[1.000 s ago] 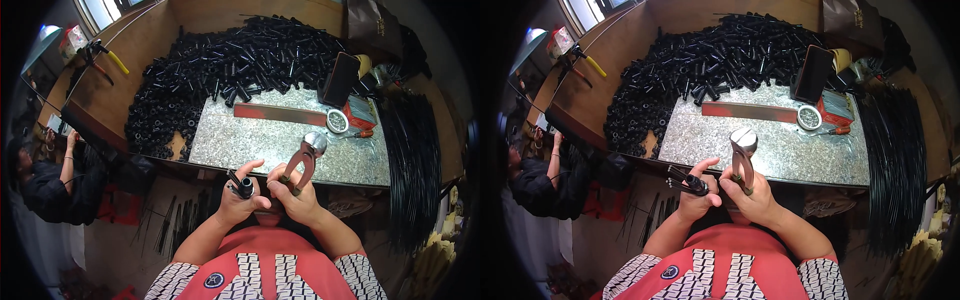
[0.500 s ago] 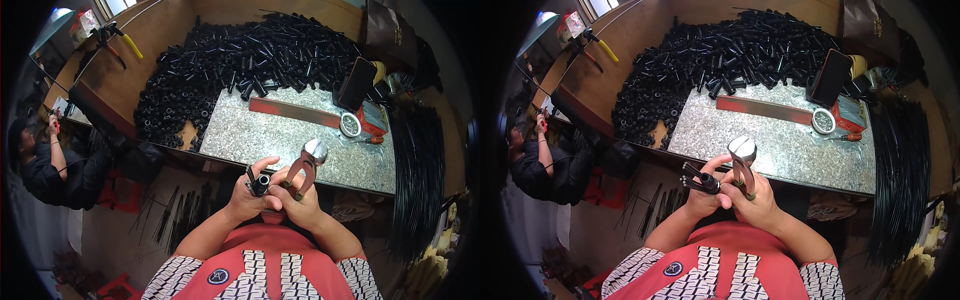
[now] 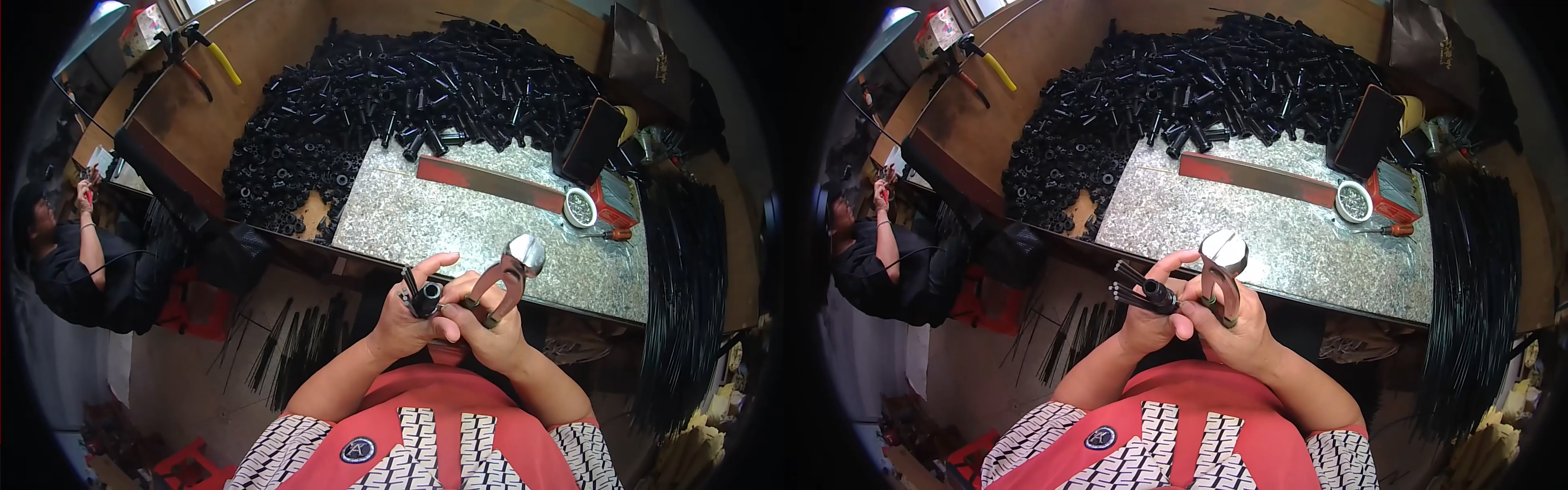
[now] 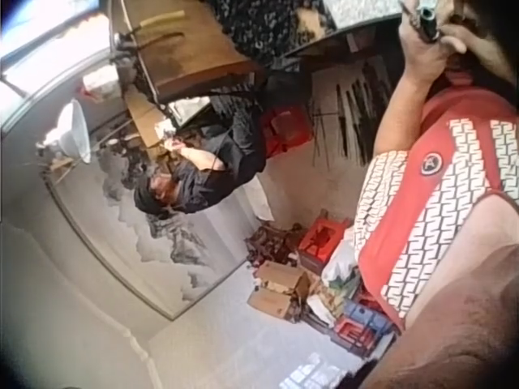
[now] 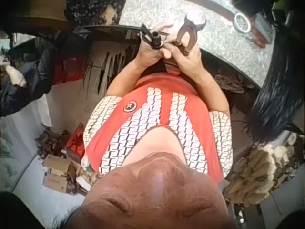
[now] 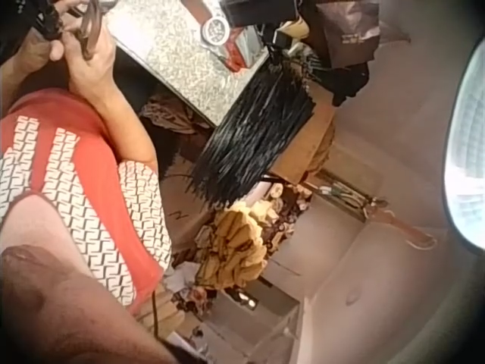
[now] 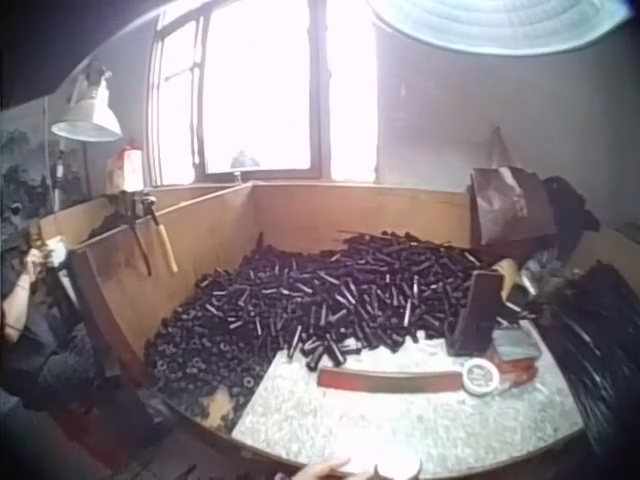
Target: Bundling thin metal rods and assembling them into specific mechanical components at a factory workstation.
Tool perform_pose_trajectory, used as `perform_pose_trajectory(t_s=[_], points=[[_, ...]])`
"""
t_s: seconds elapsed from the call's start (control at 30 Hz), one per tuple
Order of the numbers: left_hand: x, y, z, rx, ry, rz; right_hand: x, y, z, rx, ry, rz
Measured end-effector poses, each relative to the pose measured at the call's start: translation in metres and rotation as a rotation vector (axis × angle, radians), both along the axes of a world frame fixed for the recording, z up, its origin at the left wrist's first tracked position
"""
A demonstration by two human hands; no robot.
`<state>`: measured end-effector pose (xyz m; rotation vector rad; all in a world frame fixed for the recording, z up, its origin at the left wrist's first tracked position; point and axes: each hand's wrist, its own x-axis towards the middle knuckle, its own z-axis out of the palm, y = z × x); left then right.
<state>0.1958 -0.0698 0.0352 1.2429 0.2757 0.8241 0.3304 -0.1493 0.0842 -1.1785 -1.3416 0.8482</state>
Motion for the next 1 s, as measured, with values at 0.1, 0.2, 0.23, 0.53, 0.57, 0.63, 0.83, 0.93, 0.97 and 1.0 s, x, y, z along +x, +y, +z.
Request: perform_pose_trajectory(t_s=[0.1,0.2,0.23,0.53,0.57,0.63,0.83,0.93,0.97,1.0], points=[[-0.002,0.001,-0.002,-0.007,-0.018,-0.024,-0.001,0.001,0.000,0.030,-0.016,0.007],[-0.003,-0.001,0.005,-0.076,-0.034,-0.057,-0.001,0.002,-0.002,0.023,-0.027,0.018],[-0.004,0.000,0.004,-0.076,-0.034,-0.057,-0.002,0.001,-0.003,0.020,-0.025,0.005],[-0.019,0.009,-0.004,-0.062,0.041,-0.108,-0.012,0.013,0.000,-0.040,-0.145,-0.030],[-0.023,0.012,-0.008,-0.060,0.046,-0.110,-0.012,0.015,0.002,-0.024,-0.216,-0.019],[-0.027,0.016,-0.007,-0.124,0.006,-0.180,-0.014,0.019,0.002,-0.095,-0.175,-0.005],[-0.035,0.027,-0.019,-0.198,-0.199,-0.174,0.005,0.007,0.002,-0.386,-0.152,0.155],[-0.039,0.030,-0.026,-0.214,-0.294,-0.137,0.019,-0.007,0.006,-0.295,-0.379,0.131],[-0.041,0.032,-0.026,-0.213,-0.294,-0.132,0.021,-0.012,0.005,-0.166,-0.505,0.070],[-0.042,0.034,-0.027,-0.180,-0.252,-0.143,0.025,-0.018,0.002,-0.063,-0.654,0.036]])
